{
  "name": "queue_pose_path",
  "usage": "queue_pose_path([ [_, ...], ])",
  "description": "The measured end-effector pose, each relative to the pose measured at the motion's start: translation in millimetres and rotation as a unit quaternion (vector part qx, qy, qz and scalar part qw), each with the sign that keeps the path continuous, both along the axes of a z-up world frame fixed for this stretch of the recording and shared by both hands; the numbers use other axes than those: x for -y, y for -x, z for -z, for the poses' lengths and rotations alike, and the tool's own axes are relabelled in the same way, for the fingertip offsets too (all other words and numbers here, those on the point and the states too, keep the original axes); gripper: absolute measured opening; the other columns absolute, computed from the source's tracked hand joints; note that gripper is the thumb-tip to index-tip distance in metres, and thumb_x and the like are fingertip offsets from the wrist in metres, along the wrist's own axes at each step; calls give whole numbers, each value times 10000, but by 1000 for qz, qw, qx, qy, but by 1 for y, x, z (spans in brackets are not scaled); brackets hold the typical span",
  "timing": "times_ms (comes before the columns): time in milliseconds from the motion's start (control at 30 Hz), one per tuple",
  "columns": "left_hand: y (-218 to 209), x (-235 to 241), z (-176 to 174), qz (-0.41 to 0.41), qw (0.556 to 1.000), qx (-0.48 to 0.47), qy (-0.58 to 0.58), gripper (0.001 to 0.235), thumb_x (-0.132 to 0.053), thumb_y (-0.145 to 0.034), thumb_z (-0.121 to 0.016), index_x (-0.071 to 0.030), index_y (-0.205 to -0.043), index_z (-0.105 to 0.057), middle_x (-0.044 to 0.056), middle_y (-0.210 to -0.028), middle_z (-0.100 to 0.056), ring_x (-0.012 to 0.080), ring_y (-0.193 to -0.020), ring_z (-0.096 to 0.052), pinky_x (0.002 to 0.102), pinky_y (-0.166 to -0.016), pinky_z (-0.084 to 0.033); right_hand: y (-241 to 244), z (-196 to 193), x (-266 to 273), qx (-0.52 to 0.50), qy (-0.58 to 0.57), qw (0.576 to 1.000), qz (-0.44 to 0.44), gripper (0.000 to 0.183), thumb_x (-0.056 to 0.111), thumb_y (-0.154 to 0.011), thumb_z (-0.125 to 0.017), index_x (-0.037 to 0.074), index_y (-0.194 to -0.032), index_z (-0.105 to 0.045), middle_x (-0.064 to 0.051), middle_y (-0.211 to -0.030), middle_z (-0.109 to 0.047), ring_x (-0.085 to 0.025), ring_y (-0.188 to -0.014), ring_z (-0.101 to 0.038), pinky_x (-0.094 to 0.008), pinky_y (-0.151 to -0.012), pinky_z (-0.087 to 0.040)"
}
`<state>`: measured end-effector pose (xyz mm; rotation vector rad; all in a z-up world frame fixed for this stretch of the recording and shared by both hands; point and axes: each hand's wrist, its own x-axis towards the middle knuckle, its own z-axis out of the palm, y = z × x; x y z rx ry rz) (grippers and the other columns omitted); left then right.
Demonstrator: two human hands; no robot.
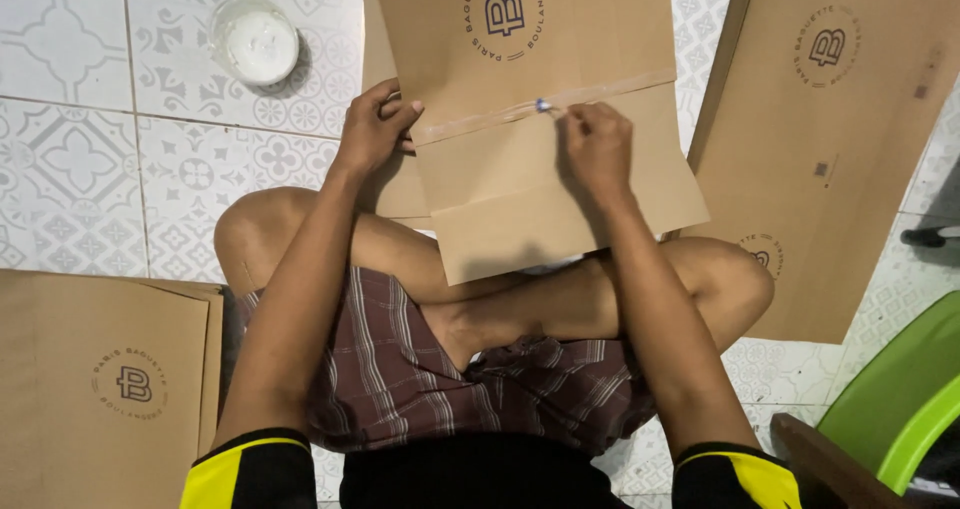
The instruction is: The person sits on the floor and folds a flat cardboard sheet into a box shape. They then use a small brush to apply glue from a white bowl onto the cardboard flaps and press the edges together to secure the box.
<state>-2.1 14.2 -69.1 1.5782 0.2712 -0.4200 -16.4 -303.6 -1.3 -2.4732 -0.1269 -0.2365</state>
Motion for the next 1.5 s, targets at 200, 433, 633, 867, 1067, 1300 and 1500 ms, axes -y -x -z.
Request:
queue_pose_path([
  [200,0,3,4,-8,1000,-2,14,380,-104,-1009,-708,-45,-1369,-602,238,-1122,-727,253,-744,-765,322,-624,-715,-6,29,45,23,45,996,79,48,-62,-861,-728,-44,-885,-767,-232,-732,-680,-410,-722,-719,-443,-617,-580],
  [433,0,0,0,3,1000,-6,17,391,-124,-1028,-695,-47,-1392,-572,244,-1154,-718,285,-792,-781,327,-627,-715,12,16,-38,-27,3,1000,-16,64,-24,-862,-754,4,-915,-778,-155,-746,-701,-329,-702,-720,-395,-628,-577],
  [633,1,0,-2,7,1000,-13,13,409,-133,-1037,-682,-31,-1409,-547,255,-1168,-712,317,-812,-783,349,-635,-717,14,18,-49,-46,-40,998,-17,69,-7,-859,-766,33,-914,-783,-122,-744,-706,-281,-682,-720,-346,-614,-566],
  [867,1,3,-2,-4,1000,-22,16,389,-133,-1034,-675,-20,-1389,-563,277,-1186,-698,344,-841,-778,371,-637,-719,9,31,-24,3,34,998,43,35,-12,-883,-765,5,-913,-770,-124,-721,-682,-277,-660,-702,-349,-600,-552],
  [1067,0,3,0,-10,999,-37,21,395,-140,-1031,-675,-36,-1396,-565,257,-1181,-710,345,-836,-784,384,-629,-722,21,4,-87,-30,-12,999,4,52,-38,-882,-745,-17,-926,-764,-141,-731,-685,-275,-668,-707,-340,-596,-554],
  [1300,0,5,4,-10,999,-47,26,379,-168,-1036,-664,-81,-1396,-584,226,-1180,-724,340,-840,-789,379,-628,-728,32,-6,-123,-61,-68,996,-18,52,-35,-945,-700,-47,-957,-749,-141,-711,-664,-223,-631,-686,-295,-547,-524],
  [1500,-1,3,8,-9,998,-52,27,385,-189,-1036,-660,-92,-1401,-590,203,-1186,-730,327,-867,-783,369,-639,-730,38,-3,-146,-74,-101,992,-30,46,20,-932,-726,8,-955,-765,-124,-693,-651,-224,-612,-669,-308,-527,-518],
])
